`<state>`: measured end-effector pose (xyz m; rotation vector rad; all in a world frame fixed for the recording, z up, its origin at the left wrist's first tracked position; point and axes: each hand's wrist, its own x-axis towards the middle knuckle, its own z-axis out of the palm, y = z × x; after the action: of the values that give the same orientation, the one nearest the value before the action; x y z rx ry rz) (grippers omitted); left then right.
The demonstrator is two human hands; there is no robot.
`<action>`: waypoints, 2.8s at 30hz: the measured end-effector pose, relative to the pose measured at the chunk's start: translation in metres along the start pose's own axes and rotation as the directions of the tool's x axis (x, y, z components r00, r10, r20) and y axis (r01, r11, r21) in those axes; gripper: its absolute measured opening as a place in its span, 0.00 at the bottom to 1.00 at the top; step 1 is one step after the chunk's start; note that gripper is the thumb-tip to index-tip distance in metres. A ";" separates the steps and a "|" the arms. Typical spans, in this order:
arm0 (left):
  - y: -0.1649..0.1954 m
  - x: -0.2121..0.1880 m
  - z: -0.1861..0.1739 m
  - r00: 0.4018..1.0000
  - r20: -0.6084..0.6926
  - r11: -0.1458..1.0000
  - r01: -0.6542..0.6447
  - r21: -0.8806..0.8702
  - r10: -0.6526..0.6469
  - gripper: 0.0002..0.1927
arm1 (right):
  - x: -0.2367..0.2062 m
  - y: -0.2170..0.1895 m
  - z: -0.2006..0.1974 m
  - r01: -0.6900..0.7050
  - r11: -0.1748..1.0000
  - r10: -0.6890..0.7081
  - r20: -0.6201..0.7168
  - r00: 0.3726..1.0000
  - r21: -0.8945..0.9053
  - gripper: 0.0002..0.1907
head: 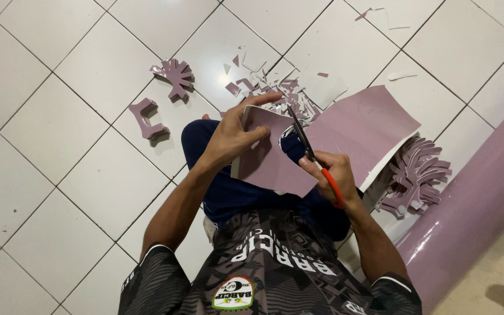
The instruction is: The person sits on the floor and cuts pink foam sheets with scissors, trimming them into letter and tree shapes. They hold each sheet on their lap, cut along contours, set finished cutouts aside with the other completed shapes, and gather scraps.
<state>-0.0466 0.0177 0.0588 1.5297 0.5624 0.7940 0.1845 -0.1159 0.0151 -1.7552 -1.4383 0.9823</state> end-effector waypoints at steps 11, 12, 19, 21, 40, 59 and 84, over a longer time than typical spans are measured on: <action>-0.090 0.005 0.025 0.971 0.026 0.769 0.206 -0.605 -0.239 0.25 | 0.041 -0.004 0.031 0.162 0.596 0.087 -0.264 0.961 0.786 0.13; -0.094 -0.001 0.042 0.975 -0.087 0.846 0.129 -0.518 -0.203 0.23 | 0.047 -0.005 0.036 0.238 0.603 0.084 -0.357 0.930 0.761 0.12; -0.101 0.013 0.052 0.868 -0.497 1.000 0.015 0.017 -0.005 0.14 | 0.047 0.003 0.050 0.114 0.789 0.050 -0.248 0.967 0.604 0.20; -0.098 0.026 0.032 0.853 -0.473 0.928 0.032 -0.372 -0.220 0.15 | 0.040 0.006 0.044 0.086 0.821 0.048 -0.219 0.974 0.564 0.25; -0.061 0.014 0.032 0.870 -0.475 0.961 0.001 -0.275 -0.136 0.18 | 0.034 -0.015 0.032 0.052 0.905 -0.089 0.068 0.994 0.421 0.32; -0.022 0.019 -0.055 0.851 -0.352 0.832 0.161 -0.531 -0.389 0.30 | 0.027 -0.006 0.016 0.127 0.976 -0.131 0.012 0.991 0.178 0.16; -0.042 -0.017 0.016 0.901 -0.401 0.944 0.025 -0.329 -0.164 0.08 | 0.036 -0.003 0.026 -0.167 0.622 -0.073 0.269 0.960 0.765 0.21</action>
<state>-0.0408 0.0000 0.0145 1.0249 0.7813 1.0946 0.1651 -0.0791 -0.0004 -1.0096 -0.8564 1.6315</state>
